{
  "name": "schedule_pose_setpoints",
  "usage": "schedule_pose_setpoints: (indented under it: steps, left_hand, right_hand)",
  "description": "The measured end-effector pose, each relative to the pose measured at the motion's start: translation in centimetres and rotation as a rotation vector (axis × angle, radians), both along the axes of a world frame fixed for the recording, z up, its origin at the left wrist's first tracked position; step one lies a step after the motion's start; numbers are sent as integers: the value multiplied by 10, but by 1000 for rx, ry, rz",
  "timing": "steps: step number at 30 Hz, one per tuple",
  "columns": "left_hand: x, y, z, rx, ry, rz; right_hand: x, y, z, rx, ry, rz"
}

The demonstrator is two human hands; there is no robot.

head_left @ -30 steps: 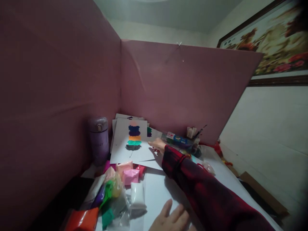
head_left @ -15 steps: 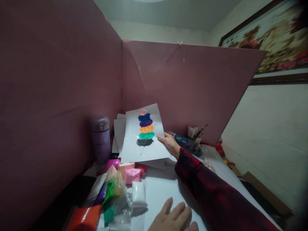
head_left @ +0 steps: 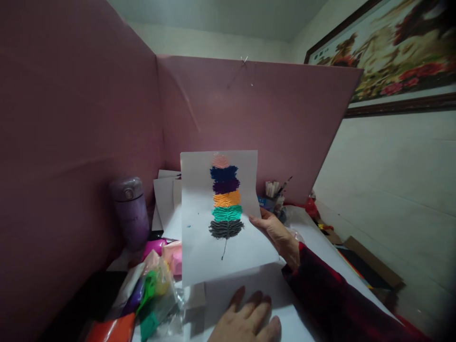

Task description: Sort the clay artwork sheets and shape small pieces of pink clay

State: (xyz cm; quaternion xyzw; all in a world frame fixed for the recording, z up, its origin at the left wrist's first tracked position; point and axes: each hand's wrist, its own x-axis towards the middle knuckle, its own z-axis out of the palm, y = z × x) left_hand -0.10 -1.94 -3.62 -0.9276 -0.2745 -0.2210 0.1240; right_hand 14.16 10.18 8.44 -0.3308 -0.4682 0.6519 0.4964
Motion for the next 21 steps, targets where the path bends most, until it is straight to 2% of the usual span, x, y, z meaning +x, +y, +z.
schedule_pose_setpoints:
  steps: [7,13,21]
  left_hand:
    - [-1,-2,7,-56,45,-3]
    - [-2,-2,6,-89,48,-18]
    - [-1,-2,11,-116,86,-20]
  right_hand:
    - [-1,-11,2,-48,-24,-39]
    - [3,-6,-4,-82,-34,10]
    - [3,-3,-8,-73,-19,-3]
